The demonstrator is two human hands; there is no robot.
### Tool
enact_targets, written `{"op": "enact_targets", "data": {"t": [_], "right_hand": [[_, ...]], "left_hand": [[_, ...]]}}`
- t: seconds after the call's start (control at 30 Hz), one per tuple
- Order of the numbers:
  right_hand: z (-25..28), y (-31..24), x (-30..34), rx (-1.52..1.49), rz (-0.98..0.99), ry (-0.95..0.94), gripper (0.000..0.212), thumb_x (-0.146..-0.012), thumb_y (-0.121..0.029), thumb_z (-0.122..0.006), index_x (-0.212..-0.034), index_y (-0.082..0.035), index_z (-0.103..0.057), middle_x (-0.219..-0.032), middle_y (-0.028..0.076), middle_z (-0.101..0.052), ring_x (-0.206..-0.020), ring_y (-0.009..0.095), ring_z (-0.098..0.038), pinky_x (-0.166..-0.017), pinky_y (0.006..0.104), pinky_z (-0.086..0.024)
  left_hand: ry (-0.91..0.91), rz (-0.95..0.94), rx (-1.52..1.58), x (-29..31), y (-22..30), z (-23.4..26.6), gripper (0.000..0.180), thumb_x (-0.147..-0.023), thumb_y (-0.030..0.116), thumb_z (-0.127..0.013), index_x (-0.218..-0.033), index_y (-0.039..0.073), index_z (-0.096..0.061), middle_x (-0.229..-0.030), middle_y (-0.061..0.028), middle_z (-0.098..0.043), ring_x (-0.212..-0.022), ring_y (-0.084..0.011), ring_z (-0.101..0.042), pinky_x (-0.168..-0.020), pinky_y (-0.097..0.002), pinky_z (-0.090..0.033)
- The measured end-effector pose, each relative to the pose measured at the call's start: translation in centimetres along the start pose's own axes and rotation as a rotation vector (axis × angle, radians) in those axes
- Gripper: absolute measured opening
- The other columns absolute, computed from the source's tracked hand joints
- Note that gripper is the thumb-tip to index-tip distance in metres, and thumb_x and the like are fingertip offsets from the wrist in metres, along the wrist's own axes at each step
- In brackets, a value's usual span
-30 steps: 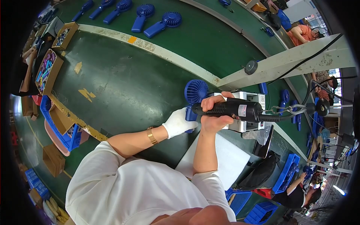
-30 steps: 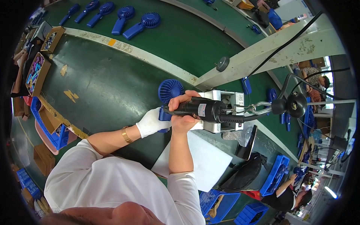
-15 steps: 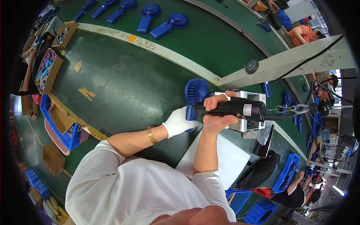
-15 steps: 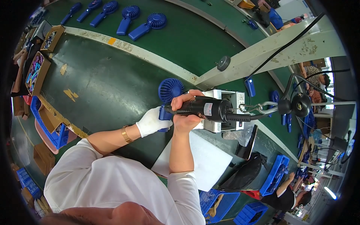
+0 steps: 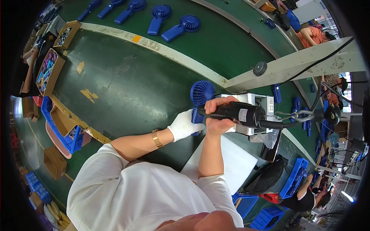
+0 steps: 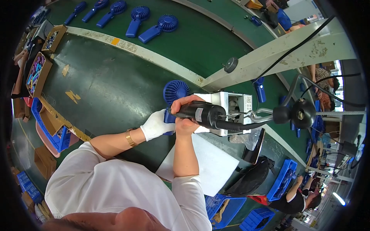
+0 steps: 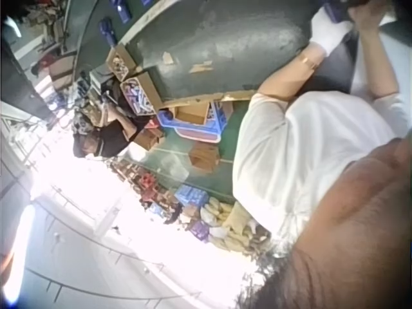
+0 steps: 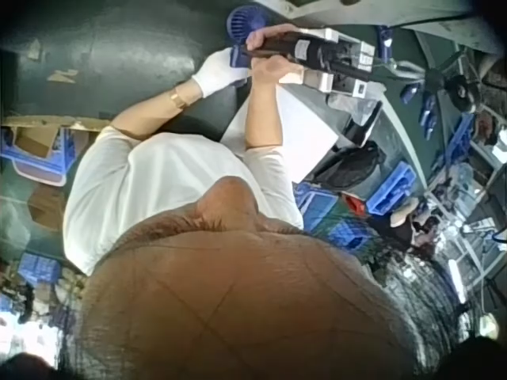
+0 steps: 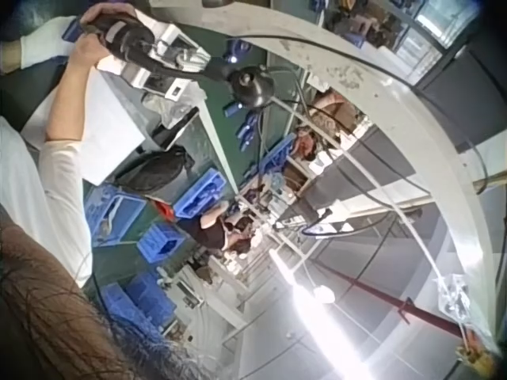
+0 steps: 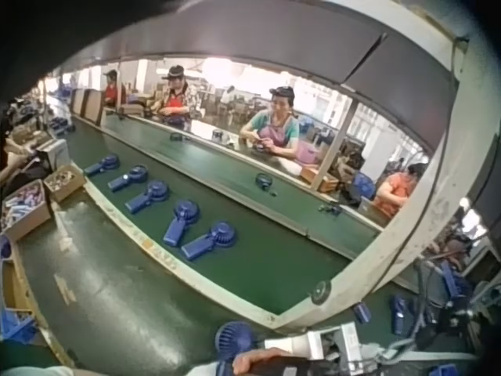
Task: The person assembles the outer plastic casing of portable fans on a factory assembly line by securing the casing with screws using an electric screwdriver.
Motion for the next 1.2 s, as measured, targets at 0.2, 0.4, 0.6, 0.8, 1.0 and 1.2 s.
{"op": "enact_targets", "data": {"t": [0.2, 0.4, 0.6, 0.8, 1.0, 1.2], "right_hand": [[0.0, 0.9, 0.4, -0.019, 0.025, -0.015, 0.08, -0.058, -0.075, -0.063, -0.098, -0.007, -0.045, -0.062, 0.005, -0.05, -0.051, 0.014, -0.047, -0.047, 0.0257, -0.038], [0.6, 1.4, 0.2, -0.21, 0.043, -0.065, 0.078, -0.059, -0.059, -0.075, -0.107, -0.005, -0.046, -0.078, 0.008, -0.056, -0.056, 0.018, -0.052, -0.048, 0.0284, -0.042], [2.7, -6.7, -0.5, 0.224, 0.394, 0.139, 0.093, -0.063, -0.08, -0.049, -0.116, -0.004, -0.039, -0.059, 0.005, -0.049, -0.048, 0.014, -0.046, -0.045, 0.026, -0.04], [2.4, -7.9, -1.0, 0.453, 0.337, 0.181, 0.085, -0.072, -0.066, -0.06, -0.114, 0.006, -0.043, -0.062, 0.01, -0.053, -0.05, 0.015, -0.049, -0.048, 0.0258, -0.042], [2.1, -6.6, -1.4, 0.188, 0.252, 0.08, 0.075, -0.067, -0.025, -0.08, -0.124, 0.004, -0.042, -0.069, 0.008, -0.056, -0.056, 0.01, -0.049, -0.052, 0.0195, -0.037], [2.2, -5.8, -1.6, 0.255, 0.135, 0.01, 0.064, -0.063, 0.0, -0.074, -0.121, 0.0, -0.044, -0.081, 0.009, -0.056, -0.067, 0.011, -0.05, -0.059, 0.0214, -0.038]], "left_hand": [[0.017, -0.02, -0.002, 0.2, 0.2, 0.4, 0.034, -0.068, 0.02, -0.066, -0.09, -0.002, -0.053, -0.071, -0.0111, -0.063, -0.062, -0.0195, -0.063, -0.064, -0.0301, -0.05], [-0.056, 0.044, 0.154, -0.3, -0.5, -0.2, 0.031, -0.07, 0.016, -0.066, -0.092, -0.001, -0.052, -0.072, -0.0091, -0.062, -0.061, -0.0172, -0.062, -0.061, -0.0291, -0.05], [-0.061, -0.037, 0.405, -3.0, 1.4, 1.3, 0.035, -0.074, 0.013, -0.068, -0.099, 0.001, -0.047, -0.076, -0.0074, -0.058, -0.063, -0.0135, -0.059, -0.059, -0.028, -0.049], [0.723, -0.722, -0.776, -13.4, 14.5, 9.9, 0.053, -0.067, 0.04, -0.072, -0.098, 0.0, -0.056, -0.107, -0.0182, -0.05, -0.105, -0.0327, -0.048, -0.088, -0.041, -0.042], [0.583, -0.291, -1.288, -21.0, 13.4, 15.6, 0.038, -0.071, 0.03, -0.07, -0.098, 0.006, -0.056, -0.099, -0.0122, -0.06, -0.097, -0.0294, -0.057, -0.083, -0.0405, -0.045], [0.42, -0.126, -1.239, -21.6, 15.3, 19.6, 0.045, -0.069, 0.044, -0.063, -0.1, 0.012, -0.062, -0.097, -0.0098, -0.065, -0.097, -0.0276, -0.061, -0.086, -0.0511, -0.038]]}}
Point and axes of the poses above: each hand's wrist, its own x-axis away from the middle knuckle, its own z-axis out of the back of the hand, y = z × x, the point moved 8 cm from there along -x, towards the middle knuckle
